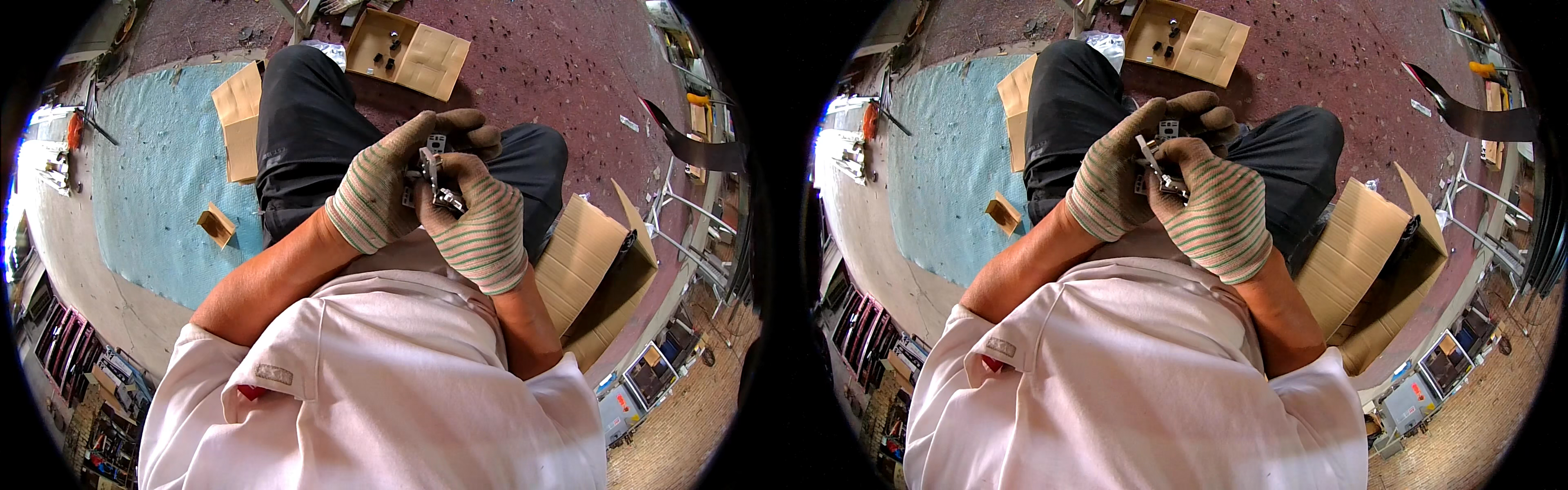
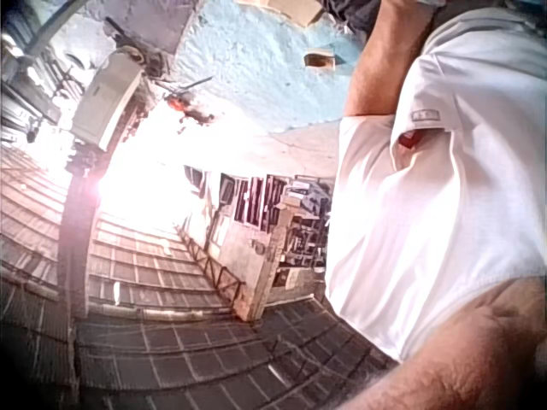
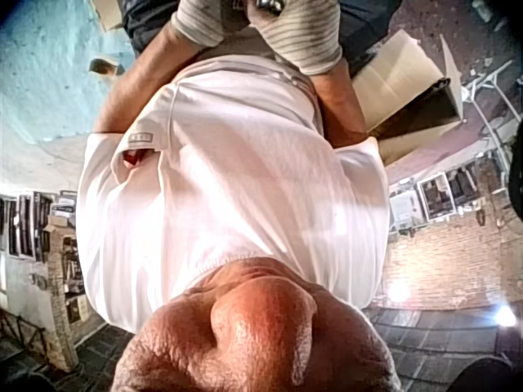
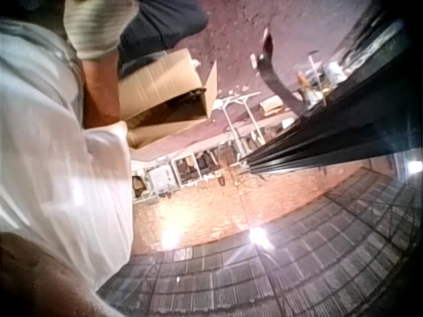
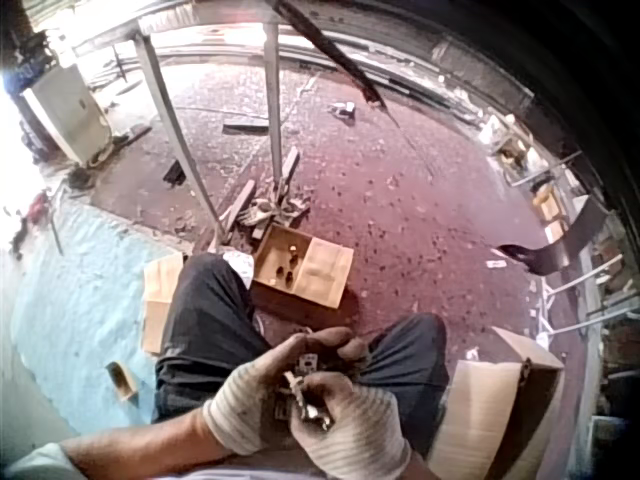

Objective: The person sits on the floor and assembles small metal hardware components by hand, then attaches them to a long black frame. The person handles the parts one at a time, fitting them together and placing them into the frame.

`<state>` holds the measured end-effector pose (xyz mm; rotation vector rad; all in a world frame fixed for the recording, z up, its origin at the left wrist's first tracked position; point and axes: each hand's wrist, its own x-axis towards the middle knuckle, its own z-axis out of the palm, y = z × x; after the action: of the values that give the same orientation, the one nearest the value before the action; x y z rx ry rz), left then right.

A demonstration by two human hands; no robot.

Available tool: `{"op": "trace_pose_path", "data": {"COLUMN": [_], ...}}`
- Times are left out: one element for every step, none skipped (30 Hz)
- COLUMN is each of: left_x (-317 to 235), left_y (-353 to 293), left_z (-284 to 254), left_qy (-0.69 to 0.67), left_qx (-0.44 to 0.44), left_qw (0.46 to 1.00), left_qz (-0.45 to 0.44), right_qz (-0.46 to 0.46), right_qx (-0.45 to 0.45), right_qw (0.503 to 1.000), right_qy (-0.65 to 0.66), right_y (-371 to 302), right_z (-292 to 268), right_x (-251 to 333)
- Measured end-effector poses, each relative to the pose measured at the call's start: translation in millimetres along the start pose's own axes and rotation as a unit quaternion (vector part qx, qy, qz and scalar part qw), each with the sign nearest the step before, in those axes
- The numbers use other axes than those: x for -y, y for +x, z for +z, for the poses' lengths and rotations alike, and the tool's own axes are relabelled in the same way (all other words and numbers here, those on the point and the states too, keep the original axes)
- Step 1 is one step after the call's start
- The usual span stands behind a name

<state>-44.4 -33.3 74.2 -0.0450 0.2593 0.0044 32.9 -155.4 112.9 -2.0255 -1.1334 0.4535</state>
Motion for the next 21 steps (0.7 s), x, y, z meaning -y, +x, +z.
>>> {"op": "trace_pose_path", "data": {"left_x": [2, 3, 2, 2, 1, 0, -2, -1, 1, 6, 7, 7, 6, 11, 12, 12, 7, 0, -5, -3, -4], "left_y": [1, 2, 2, 2, 2, 2, 4, 4, 4, 0, 0, -1, -2, -1, -1, 0, 0, -1, -1, -1, -2], "left_z": [-2, -2, -1, 2, 0, -2, -13, -18, -23, -25, -26, -27, -27, -33, -39, -43, -40, -34, -25, -7, -8], "left_qy": [0.004, 0.007, 0.075, 0.143, 0.136, 0.13, 0.049, 0.097, 0.144, 0.315, 0.378, 0.441, 0.5, 0.403, 0.317, 0.226, 0.149, 0.071, -0.008, 0.06, 0.055], "left_qx": [-0.004, -0.007, -0.023, -0.039, -0.026, -0.013, 0.029, 0.046, 0.061, 0.049, 0.037, 0.023, 0.007, -0.023, -0.027, -0.038, -0.025, -0.011, 0.002, -0.094, -0.064], "left_qw": [1.0, 1.0, 0.997, 0.989, 0.99, 0.991, 0.998, 0.994, 0.987, 0.941, 0.916, 0.885, 0.85, 0.904, 0.943, 0.972, 0.989, 0.996, 0.994, 0.989, 0.99], "left_qz": [0.005, 0.01, 0.02, 0.029, 0.025, 0.02, 0.001, 0.023, 0.046, 0.11, 0.129, 0.147, 0.163, 0.138, 0.096, 0.055, -0.001, -0.057, -0.113, -0.094, -0.111], "right_qz": [0.008, 0.025, 0.043, 0.061, 0.075, 0.089, 0.103, 0.13, 0.135, 0.139, 0.145, 0.174, 0.184, 0.192, 0.201, 0.2, 0.218, 0.235, 0.251, 0.245, 0.241], "right_qx": [-0.005, -0.02, -0.035, -0.05, -0.058, -0.067, -0.075, -0.069, -0.078, -0.087, -0.097, -0.085, -0.092, -0.1, -0.108, -0.096, -0.09, -0.084, -0.077, -0.067, -0.064], "right_qw": [1.0, 0.999, 0.998, 0.996, 0.993, 0.99, 0.986, 0.977, 0.973, 0.968, 0.964, 0.953, 0.944, 0.934, 0.923, 0.922, 0.904, 0.883, 0.86, 0.891, 0.896], "right_qy": [0.002, 0.017, 0.033, 0.048, 0.069, 0.09, 0.111, 0.157, 0.173, 0.189, 0.202, 0.235, 0.259, 0.284, 0.309, 0.316, 0.357, 0.397, 0.437, 0.376, 0.368], "right_y": [0, 0, -1, -2, -2, -3, -3, -3, -2, -1, -1, -1, 0, 0, 0, 0, 1, 2, 2, 2, 2], "right_z": [0, 0, 0, 0, 0, -1, -1, -4, -5, -6, -8, -12, -15, -16, -18, -22, -25, -28, -31, -33, -34], "right_x": [2, 3, 4, 5, 5, 5, 6, 8, 7, 6, 5, 6, 8, 9, 10, 10, 12, 16, 17, 13, 12]}}
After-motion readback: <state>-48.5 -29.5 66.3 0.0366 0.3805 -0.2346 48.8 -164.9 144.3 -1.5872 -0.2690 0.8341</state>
